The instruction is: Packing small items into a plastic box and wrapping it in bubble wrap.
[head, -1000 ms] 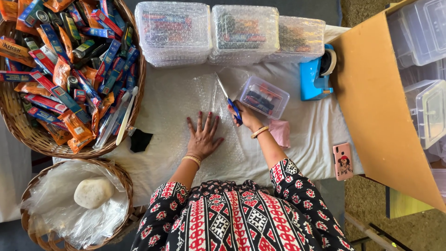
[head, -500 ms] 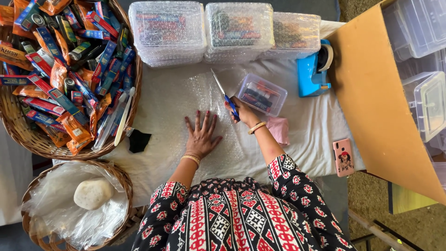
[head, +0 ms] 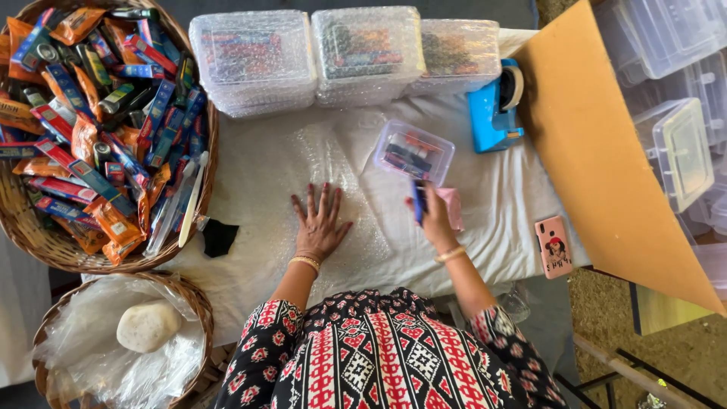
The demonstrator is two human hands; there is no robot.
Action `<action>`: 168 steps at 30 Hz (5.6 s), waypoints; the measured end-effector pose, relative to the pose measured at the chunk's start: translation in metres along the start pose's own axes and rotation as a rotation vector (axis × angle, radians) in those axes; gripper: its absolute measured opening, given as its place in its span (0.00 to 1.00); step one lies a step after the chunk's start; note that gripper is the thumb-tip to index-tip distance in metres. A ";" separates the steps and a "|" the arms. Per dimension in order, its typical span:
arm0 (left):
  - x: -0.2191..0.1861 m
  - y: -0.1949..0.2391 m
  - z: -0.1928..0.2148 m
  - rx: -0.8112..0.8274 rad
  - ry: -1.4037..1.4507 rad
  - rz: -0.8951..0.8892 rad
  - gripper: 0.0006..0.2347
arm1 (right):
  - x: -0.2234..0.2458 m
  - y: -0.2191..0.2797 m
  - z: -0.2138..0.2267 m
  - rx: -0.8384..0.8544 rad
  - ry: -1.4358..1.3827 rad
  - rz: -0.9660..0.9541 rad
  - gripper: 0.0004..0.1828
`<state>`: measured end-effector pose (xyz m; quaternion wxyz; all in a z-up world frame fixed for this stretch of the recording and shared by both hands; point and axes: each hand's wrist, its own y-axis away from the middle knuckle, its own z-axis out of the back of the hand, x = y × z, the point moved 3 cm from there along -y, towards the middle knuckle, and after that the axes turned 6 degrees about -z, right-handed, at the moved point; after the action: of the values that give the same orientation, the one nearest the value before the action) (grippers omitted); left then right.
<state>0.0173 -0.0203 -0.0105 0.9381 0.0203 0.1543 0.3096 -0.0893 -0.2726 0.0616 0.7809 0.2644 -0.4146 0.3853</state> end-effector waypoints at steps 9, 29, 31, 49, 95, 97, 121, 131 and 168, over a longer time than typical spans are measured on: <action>0.003 -0.004 0.017 0.158 0.040 0.036 0.39 | -0.133 0.073 0.136 -0.319 0.587 -0.282 0.28; -0.002 0.134 0.007 0.107 0.161 0.219 0.36 | 0.038 -0.101 -0.094 0.096 0.873 0.421 0.13; 0.000 0.135 0.004 0.037 0.185 0.177 0.36 | 0.042 -0.100 -0.090 0.132 0.880 0.355 0.04; 0.013 0.108 0.003 0.090 0.191 -0.072 0.37 | -0.233 0.267 0.176 -0.753 -0.496 -0.435 0.08; 0.029 0.098 0.014 0.066 0.186 0.008 0.35 | -0.078 0.106 0.090 -0.546 0.171 -0.034 0.15; 0.029 0.100 0.019 0.067 0.190 0.031 0.36 | -0.060 0.075 0.076 -0.438 0.312 0.096 0.16; 0.026 0.136 0.034 0.141 0.236 -0.005 0.34 | -0.104 -0.075 0.018 -0.093 -0.629 -0.249 0.46; 0.051 0.112 0.027 -0.211 1.219 0.430 0.19 | 0.001 -0.025 -0.010 0.166 -0.783 -0.154 0.36; 0.066 0.094 -0.005 -0.616 1.747 0.577 0.20 | -0.006 0.043 -0.110 0.365 0.066 0.265 0.61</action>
<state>0.0115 0.0943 -0.0208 0.3449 -0.4263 0.6980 0.4605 -0.0778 -0.1698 0.0037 0.6756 0.3317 -0.3435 0.5617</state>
